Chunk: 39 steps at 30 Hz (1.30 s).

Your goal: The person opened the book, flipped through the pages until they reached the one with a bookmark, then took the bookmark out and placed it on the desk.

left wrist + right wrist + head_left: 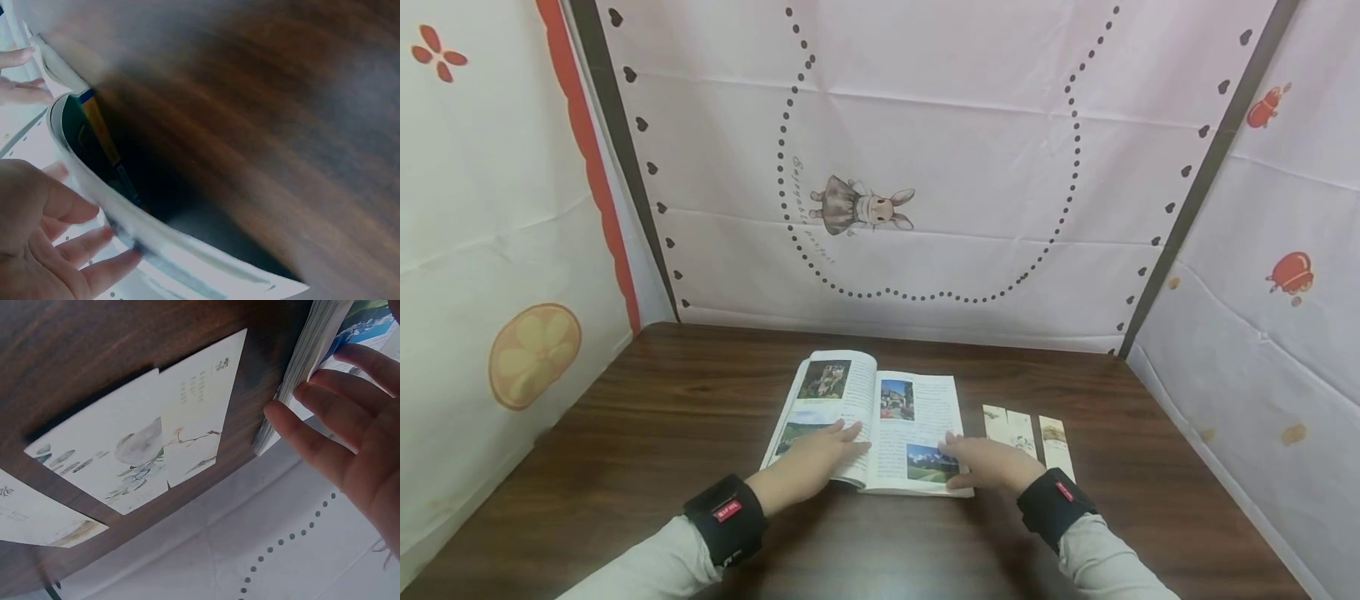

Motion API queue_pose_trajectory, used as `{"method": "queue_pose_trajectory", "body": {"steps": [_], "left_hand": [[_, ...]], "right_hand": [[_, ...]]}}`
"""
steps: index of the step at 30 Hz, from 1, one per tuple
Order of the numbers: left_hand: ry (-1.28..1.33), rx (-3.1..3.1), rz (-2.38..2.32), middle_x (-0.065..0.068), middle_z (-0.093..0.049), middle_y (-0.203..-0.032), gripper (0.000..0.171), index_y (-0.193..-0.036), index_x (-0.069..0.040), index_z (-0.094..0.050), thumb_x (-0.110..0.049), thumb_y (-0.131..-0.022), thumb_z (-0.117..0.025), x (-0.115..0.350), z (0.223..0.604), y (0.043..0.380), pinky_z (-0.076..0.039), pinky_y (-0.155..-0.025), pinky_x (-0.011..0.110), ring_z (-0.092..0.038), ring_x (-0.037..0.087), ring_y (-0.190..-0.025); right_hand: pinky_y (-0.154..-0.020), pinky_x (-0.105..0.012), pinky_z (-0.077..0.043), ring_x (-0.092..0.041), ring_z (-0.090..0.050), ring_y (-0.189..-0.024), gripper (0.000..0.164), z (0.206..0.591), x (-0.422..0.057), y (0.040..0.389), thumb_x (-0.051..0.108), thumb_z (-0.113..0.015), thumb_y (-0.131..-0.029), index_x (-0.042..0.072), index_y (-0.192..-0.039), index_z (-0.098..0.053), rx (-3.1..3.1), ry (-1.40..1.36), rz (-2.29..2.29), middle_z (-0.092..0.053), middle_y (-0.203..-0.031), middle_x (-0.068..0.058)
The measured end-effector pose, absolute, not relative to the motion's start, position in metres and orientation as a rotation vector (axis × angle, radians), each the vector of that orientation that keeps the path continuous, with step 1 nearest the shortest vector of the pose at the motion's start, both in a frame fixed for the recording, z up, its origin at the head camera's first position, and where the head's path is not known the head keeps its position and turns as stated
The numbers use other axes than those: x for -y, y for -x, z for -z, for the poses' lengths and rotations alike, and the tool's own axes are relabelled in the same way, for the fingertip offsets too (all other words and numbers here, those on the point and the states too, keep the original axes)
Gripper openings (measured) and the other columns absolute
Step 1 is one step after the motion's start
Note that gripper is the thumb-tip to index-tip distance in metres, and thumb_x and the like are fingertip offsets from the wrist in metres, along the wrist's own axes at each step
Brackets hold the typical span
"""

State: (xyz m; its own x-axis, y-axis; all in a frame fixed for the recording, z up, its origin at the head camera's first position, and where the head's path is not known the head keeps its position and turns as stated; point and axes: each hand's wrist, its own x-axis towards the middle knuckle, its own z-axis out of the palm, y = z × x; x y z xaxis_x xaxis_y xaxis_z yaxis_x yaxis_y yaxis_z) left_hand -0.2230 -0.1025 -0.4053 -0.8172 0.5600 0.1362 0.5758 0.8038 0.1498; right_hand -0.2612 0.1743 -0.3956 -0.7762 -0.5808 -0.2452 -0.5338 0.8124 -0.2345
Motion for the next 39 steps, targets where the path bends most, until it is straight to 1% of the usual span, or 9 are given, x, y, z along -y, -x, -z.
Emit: {"method": "queue_pose_trajectory", "body": {"steps": [2,5,9,16,21,27,33,36,39], "left_hand": [[0.888,2.914,0.329,0.014,-0.053,-0.137,0.040,-0.124,-0.011,-0.062,0.002,-0.087,-0.055,0.103,0.404,0.223,-0.043,-0.101,0.049,-0.048,0.037,-0.127],[0.885,2.927,0.353,0.014,-0.053,-0.137,0.038,-0.125,-0.009,-0.060,0.000,-0.089,-0.054,0.103,0.404,0.223,-0.042,-0.102,0.047,-0.049,0.036,-0.127],[0.885,2.929,0.373,0.017,-0.054,-0.135,0.037,-0.126,-0.005,-0.059,-0.001,-0.090,-0.054,0.105,0.404,0.222,-0.043,-0.100,0.048,-0.050,0.038,-0.125],[0.860,2.923,0.446,0.019,-0.054,-0.134,0.039,-0.123,-0.003,-0.061,-0.006,-0.084,-0.061,0.101,0.403,0.222,-0.041,-0.102,0.050,-0.049,0.039,-0.126],[0.789,2.941,0.488,0.022,-0.053,-0.134,0.053,-0.120,0.000,-0.061,-0.035,-0.081,-0.067,0.090,0.405,0.218,-0.038,-0.098,0.063,-0.045,0.046,-0.127],[0.618,2.992,0.437,0.016,-0.058,-0.130,0.071,-0.112,-0.003,-0.065,-0.065,-0.076,-0.061,0.080,0.402,0.219,-0.038,-0.096,0.064,-0.048,0.042,-0.125],[0.513,2.934,0.424,0.013,-0.066,-0.118,0.045,-0.097,-0.005,-0.069,-0.046,-0.093,-0.050,0.070,0.400,0.221,-0.043,-0.091,0.063,-0.054,0.041,-0.119],[0.460,2.870,0.550,0.016,-0.069,-0.105,0.033,-0.111,-0.002,-0.065,-0.026,-0.096,-0.049,0.070,0.399,0.222,-0.052,-0.083,0.049,-0.064,0.034,-0.102],[0.425,2.761,0.676,0.014,-0.068,-0.090,0.040,-0.130,0.002,-0.052,-0.013,-0.093,-0.052,0.076,0.397,0.222,-0.052,-0.064,0.034,-0.065,0.023,-0.074]], "right_hand": [[-0.102,-0.042,-0.043,-0.027,-0.054,-0.124,0.049,0.395,-0.174,0.260,0.026,-0.071,-0.083,0.005,-0.125,-0.060,-2.717,0.942,0.183,-0.055,-0.135,-0.014],[-0.079,-0.029,-0.054,-0.016,-0.067,-0.089,0.023,0.397,-0.173,0.256,0.021,-0.070,-0.083,0.008,-0.102,-0.069,-2.762,1.215,0.031,-0.071,-0.103,-0.006],[-0.057,-0.017,-0.044,-0.003,-0.059,-0.062,0.005,0.400,-0.171,0.252,0.014,-0.070,-0.079,0.017,-0.080,-0.066,-2.804,1.718,-0.338,-0.067,-0.072,0.008],[-0.071,-0.021,-0.048,-0.006,-0.063,-0.076,0.018,0.386,-0.165,0.252,0.011,-0.075,-0.075,0.017,-0.086,-0.062,-2.909,1.896,-0.513,-0.069,-0.081,0.009],[-0.090,-0.028,-0.049,-0.010,-0.062,-0.096,0.027,0.365,-0.150,0.253,0.012,-0.076,-0.075,0.016,-0.096,-0.060,-3.035,2.013,-0.475,-0.069,-0.098,0.007],[-0.091,-0.031,-0.050,-0.012,-0.063,-0.098,0.028,0.353,-0.123,0.256,0.012,-0.077,-0.072,0.015,-0.096,-0.063,-3.084,2.472,-0.477,-0.068,-0.099,0.004],[-0.093,-0.035,-0.049,-0.014,-0.061,-0.101,0.022,0.355,-0.101,0.259,0.015,-0.075,-0.074,0.015,-0.094,-0.066,-3.093,2.612,-0.442,-0.067,-0.102,0.003],[-0.094,-0.035,-0.049,-0.016,-0.061,-0.106,0.029,0.356,-0.103,0.259,0.015,-0.079,-0.071,0.015,-0.097,-0.066,-3.173,2.491,-0.323,-0.067,-0.108,0.000],[-0.092,-0.034,-0.049,-0.017,-0.061,-0.107,0.033,0.359,-0.111,0.260,0.015,-0.080,-0.070,0.014,-0.099,-0.065,-3.293,2.273,-0.157,-0.067,-0.110,-0.001]]}}
